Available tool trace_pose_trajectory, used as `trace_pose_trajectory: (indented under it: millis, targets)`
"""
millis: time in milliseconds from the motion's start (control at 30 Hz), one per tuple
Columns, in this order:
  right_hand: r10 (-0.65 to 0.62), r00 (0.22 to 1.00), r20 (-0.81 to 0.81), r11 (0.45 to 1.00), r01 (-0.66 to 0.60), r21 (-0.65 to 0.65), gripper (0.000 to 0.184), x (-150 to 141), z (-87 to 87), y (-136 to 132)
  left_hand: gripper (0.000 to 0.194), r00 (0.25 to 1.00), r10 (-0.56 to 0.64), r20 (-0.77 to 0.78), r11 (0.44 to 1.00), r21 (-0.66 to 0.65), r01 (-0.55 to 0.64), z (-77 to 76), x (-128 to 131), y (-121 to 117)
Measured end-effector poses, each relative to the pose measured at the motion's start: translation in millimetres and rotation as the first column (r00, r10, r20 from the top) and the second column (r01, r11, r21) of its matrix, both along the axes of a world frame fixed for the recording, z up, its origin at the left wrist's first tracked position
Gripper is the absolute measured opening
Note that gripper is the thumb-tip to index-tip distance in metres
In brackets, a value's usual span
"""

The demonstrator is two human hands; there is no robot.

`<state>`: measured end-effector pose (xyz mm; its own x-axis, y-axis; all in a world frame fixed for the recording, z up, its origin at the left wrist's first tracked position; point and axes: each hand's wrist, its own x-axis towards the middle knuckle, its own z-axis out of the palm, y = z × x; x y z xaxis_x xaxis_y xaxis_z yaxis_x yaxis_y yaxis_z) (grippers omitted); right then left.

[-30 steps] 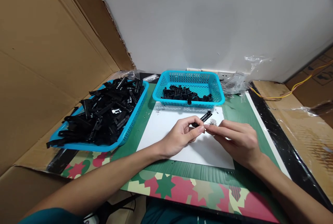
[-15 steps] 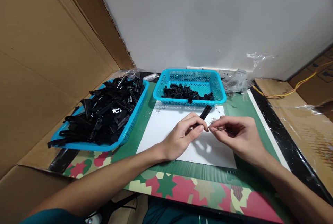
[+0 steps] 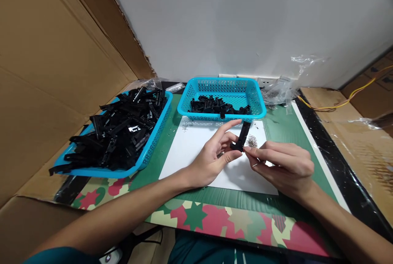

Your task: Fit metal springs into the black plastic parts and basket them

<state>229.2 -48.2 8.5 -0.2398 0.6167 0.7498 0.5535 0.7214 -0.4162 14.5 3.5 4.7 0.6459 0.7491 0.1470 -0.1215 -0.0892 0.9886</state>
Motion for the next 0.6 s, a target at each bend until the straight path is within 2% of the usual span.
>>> trace_pose_trajectory:
  millis: [133, 333, 600]
  targets:
    - [0.048, 0.999, -0.014, 0.997, -0.048, -0.054, 0.012, -2.6, 4.1, 0.0, 0.060, 1.000, -0.007, -0.013, 0.999, 0.034, 0.007, -2.5, -2.0, 0.4]
    - [0.086, 0.988, -0.127, 0.984, -0.104, -0.143, 0.014, -4.7, 7.1, 0.9, 0.060, 1.000, -0.004, -0.023, 0.995, 0.101, 0.006, 0.3, -1.4, -0.4]
    - [0.071, 0.988, -0.136, 0.984, -0.092, -0.153, 0.013, -8.4, 9.8, 0.5, 0.056, 0.999, -0.003, -0.033, 0.978, 0.208, 0.009, -2.0, -1.5, -3.0]
